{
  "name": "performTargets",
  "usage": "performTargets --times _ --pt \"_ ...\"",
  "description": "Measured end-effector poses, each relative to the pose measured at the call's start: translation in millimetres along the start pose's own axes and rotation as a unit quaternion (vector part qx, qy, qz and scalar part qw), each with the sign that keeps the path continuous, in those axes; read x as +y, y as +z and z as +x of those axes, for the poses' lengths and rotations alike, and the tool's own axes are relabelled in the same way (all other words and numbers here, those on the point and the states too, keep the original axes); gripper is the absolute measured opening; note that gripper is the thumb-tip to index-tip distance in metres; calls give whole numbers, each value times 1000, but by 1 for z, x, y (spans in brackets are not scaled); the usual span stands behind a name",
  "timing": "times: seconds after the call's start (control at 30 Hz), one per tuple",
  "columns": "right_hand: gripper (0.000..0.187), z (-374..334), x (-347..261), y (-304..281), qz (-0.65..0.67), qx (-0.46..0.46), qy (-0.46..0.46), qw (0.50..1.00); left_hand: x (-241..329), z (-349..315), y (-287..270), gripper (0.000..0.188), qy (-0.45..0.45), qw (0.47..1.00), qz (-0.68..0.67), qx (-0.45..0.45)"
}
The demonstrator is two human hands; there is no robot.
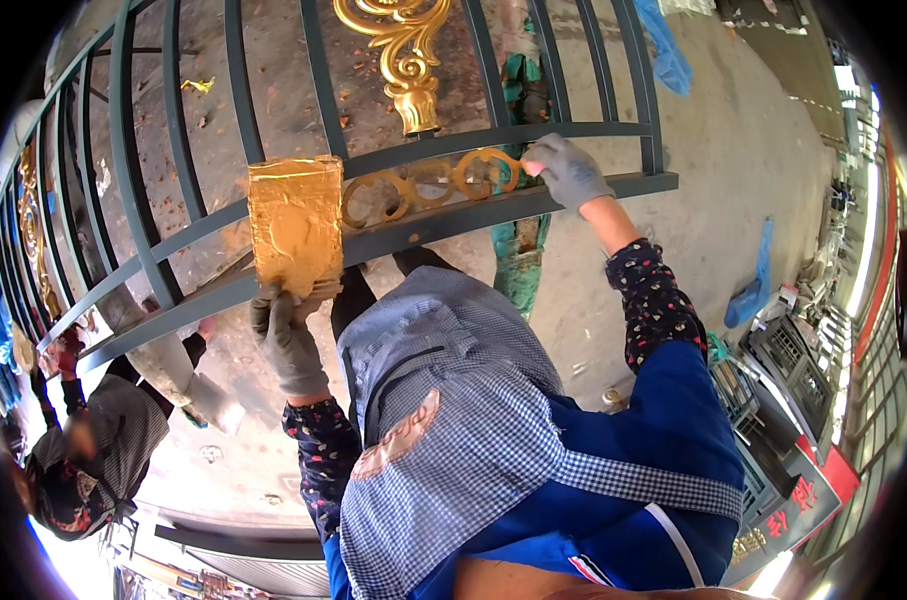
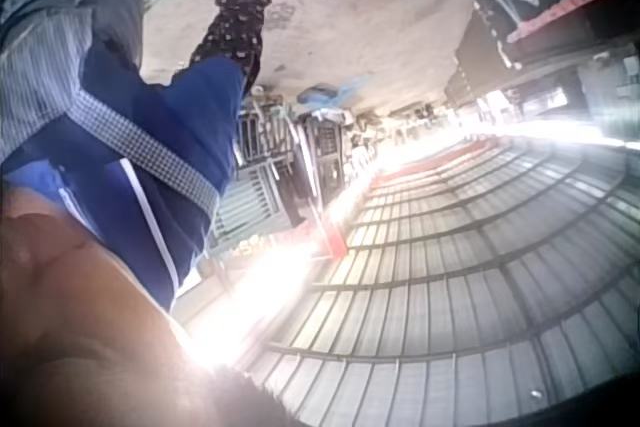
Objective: The person uses a small brush to apply gold paint to the ornate scrollwork and horizontal bars of a metal gate. They hold a rectangular gold paint container in their left hand while painting with their right hand, working on the decorative elements and the frame of the gate.
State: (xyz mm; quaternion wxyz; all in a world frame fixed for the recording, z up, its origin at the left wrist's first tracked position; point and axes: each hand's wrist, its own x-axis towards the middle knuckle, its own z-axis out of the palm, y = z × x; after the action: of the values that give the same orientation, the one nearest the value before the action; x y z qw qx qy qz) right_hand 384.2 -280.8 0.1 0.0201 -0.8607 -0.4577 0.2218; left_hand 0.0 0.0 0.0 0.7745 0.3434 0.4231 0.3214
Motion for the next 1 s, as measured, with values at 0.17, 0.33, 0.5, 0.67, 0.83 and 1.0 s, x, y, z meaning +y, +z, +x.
performTargets --times 0.17,0.33,0.5,0.67,0.83,1.0 --pt "25 -1 -12 0 71 97 95 988 -4 6 5 16 -1 1000 2 0" --pt "24 18 -58 19 86 94 113 985 13 3 -2 19 -7 999 32 -2" --pt "25 -7 -44 24 25 24 100 994 22 -1 2 15 -4 999 35 18" --pt "25 -18 -28 10 16 21 80 996 17 -1 3 18 -6 998 44 33" --pt "23 -3 -52 15 31 41 45 998 19 1 0 18 -7 999 49 0" --pt "18 -13 -38 10 -17 -15 18 1000 22 0 4 18 -4 998 53 13"
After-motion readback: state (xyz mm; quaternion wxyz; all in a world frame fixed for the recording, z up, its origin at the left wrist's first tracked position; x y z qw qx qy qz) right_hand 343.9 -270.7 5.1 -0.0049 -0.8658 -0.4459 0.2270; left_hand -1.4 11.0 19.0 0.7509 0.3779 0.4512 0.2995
